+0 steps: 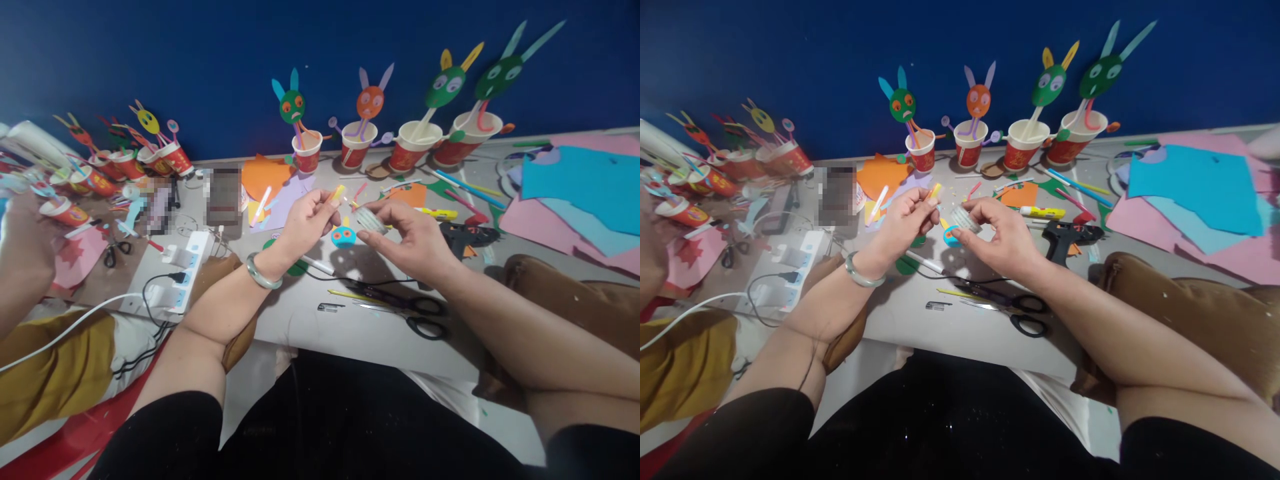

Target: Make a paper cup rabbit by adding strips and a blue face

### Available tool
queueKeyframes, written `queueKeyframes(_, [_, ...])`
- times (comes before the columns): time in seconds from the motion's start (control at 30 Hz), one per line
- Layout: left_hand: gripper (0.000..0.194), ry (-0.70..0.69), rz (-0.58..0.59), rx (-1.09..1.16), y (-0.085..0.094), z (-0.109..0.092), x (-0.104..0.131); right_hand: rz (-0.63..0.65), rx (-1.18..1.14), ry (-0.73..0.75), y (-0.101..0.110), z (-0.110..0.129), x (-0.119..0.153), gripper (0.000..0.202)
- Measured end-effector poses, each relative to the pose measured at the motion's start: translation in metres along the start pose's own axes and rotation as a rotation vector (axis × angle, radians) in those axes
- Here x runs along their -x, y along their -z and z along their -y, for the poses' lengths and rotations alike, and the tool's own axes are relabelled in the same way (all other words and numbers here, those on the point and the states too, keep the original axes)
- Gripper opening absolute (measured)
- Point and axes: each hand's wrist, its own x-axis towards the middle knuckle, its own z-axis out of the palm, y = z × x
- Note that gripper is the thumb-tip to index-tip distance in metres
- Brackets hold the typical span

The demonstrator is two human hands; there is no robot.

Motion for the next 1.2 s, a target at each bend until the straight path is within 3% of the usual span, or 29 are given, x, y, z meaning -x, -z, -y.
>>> queueKeyframes(0.27, [0.023, -0.011, -0.026, -0.029, 0.001, 0.001, -0.002, -0.145, 0.123, 0.207, 0.005, 0.013, 0.007, 0.03])
queueKeyframes(0.57, [0.019, 0.015, -0.019, -0.115, -0.002, 0.002, -0.004, -0.064, 0.018, 0.225, 0.012, 0.024, 0.012, 0.032])
queueKeyframes(0.7, [0.02, 0.04, 0.078, -0.177, -0.004, 0.007, -0.004, -0.011, -0.143, 0.189, 0.014, 0.026, 0.009, 0.034])
queueKeyframes(0.97, [0.018, 0.129, 0.386, -0.296, -0.008, 0.019, 0.0, 0.094, -0.436, -0.1, 0.015, 0.025, -0.001, 0.043])
queueKeyframes(1.2, [0.017, 0.126, 0.547, -0.339, -0.008, 0.018, 0.003, 0.048, -0.528, -0.234, 0.013, 0.019, -0.002, 0.06])
